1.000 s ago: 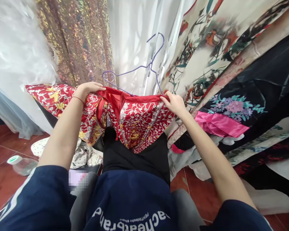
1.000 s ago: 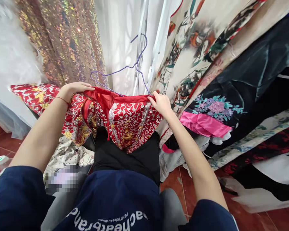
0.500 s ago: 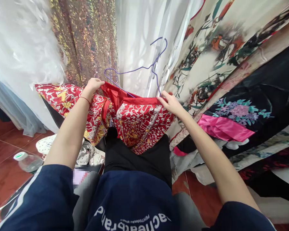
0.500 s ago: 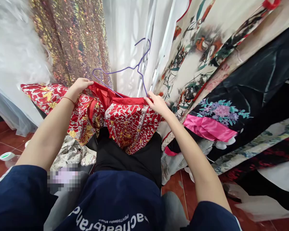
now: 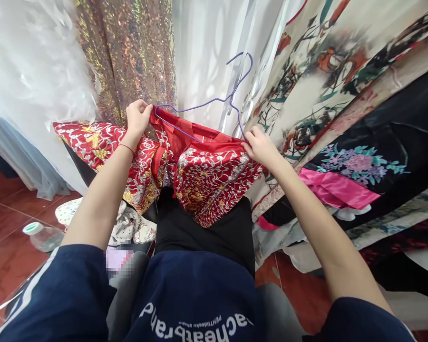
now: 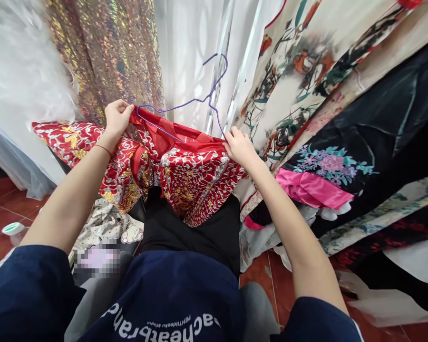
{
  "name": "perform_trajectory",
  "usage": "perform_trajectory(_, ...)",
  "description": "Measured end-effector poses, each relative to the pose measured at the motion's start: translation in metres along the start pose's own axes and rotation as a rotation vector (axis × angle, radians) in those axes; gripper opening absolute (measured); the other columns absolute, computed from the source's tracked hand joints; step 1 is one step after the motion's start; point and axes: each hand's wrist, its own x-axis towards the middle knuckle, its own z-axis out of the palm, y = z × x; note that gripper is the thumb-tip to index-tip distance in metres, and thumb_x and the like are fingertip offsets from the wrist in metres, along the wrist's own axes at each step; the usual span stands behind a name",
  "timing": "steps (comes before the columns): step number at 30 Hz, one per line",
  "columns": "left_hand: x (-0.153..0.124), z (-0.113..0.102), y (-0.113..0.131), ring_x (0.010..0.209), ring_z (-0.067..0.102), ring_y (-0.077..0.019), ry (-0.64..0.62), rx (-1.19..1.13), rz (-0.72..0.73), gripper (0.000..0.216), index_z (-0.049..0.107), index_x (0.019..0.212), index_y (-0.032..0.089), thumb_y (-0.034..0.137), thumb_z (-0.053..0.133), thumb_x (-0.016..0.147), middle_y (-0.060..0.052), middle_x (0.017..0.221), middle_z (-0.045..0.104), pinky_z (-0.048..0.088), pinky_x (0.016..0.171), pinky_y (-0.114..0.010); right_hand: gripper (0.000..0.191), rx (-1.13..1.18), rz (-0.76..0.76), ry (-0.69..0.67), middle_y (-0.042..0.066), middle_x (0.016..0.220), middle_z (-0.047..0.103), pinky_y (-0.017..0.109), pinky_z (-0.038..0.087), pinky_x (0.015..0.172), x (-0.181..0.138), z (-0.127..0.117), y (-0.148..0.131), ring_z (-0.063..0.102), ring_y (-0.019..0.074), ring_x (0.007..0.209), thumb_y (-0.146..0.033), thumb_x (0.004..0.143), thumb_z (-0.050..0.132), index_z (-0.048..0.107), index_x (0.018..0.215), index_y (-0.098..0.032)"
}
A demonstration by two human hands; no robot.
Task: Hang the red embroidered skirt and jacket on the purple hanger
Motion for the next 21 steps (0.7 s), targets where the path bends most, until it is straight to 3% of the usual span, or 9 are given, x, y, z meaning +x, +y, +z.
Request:
perform_trajectory(4,-0.015,-0.008,0.011,0.093,0.06,-0.0228,-0.113,0.08,0.222,0.03,0.066,0.098,0.017,0.042,0.05,0.095,-0.007,0.084,0.061,0.044,0.094,-0.034,0.03,0.003,0.037,0.001,0.026,0.119,0.06,0.045,0.045,0.084,-0.01,-0.003,0.009,0.059,0.0343,0.1,-0.029,0.099,0.034,0.055,0.112,-0.012)
perform_trajectory(9,-0.019,-0.008,0.012,0.084,0.06,-0.023,-0.177,0.172,0.403,0.02,0.064,0.09,0.017,0.033,0.052,0.091,-0.006,0.076,0.059,0.046,0.091,-0.037,0.035,-0.013,0.093,0.009,0.023,0.109,0.067,0.043,0.044,0.083,-0.016,0.005,0.011,0.063,0.0343,0.094,-0.03,0.101,0.029,0.055,0.114,-0.011)
perform_trajectory(13,-0.017,-0.005,0.005,0.072,0.054,-0.016,-0.174,-0.069,0.357,0.02,0.063,0.083,0.017,0.036,0.057,0.087,-0.003,0.071,0.059,0.049,0.08,-0.031,0.048,-0.021,0.12,0.115,0.028,0.122,0.066,0.05,0.044,0.091,-0.02,0.017,0.002,0.063,0.0367,0.105,-0.03,0.101,0.025,0.048,0.134,-0.003)
perform_trajectory(16,-0.018,-0.006,0.003,0.07,0.054,-0.0144,-0.249,-0.246,0.266,0.023,0.065,0.082,0.016,0.039,0.063,0.084,-0.004,0.074,0.065,0.049,0.07,-0.028,0.061,-0.033,0.076,0.176,0.031,0.143,0.053,0.055,0.041,0.099,-0.024,0.025,-0.004,0.056,0.0393,0.124,-0.039,0.1,0.03,0.036,0.149,-0.002)
perform_trajectory(21,-0.015,-0.008,0.001,0.071,0.058,-0.0143,-0.342,-0.367,0.221,0.024,0.07,0.083,0.016,0.04,0.069,0.08,-0.005,0.08,0.068,0.052,0.071,-0.028,0.051,-0.121,0.02,0.174,0.026,0.158,0.039,0.067,0.023,0.113,-0.029,0.036,-0.011,0.032,0.0427,0.147,-0.048,0.097,0.039,0.058,0.129,-0.014)
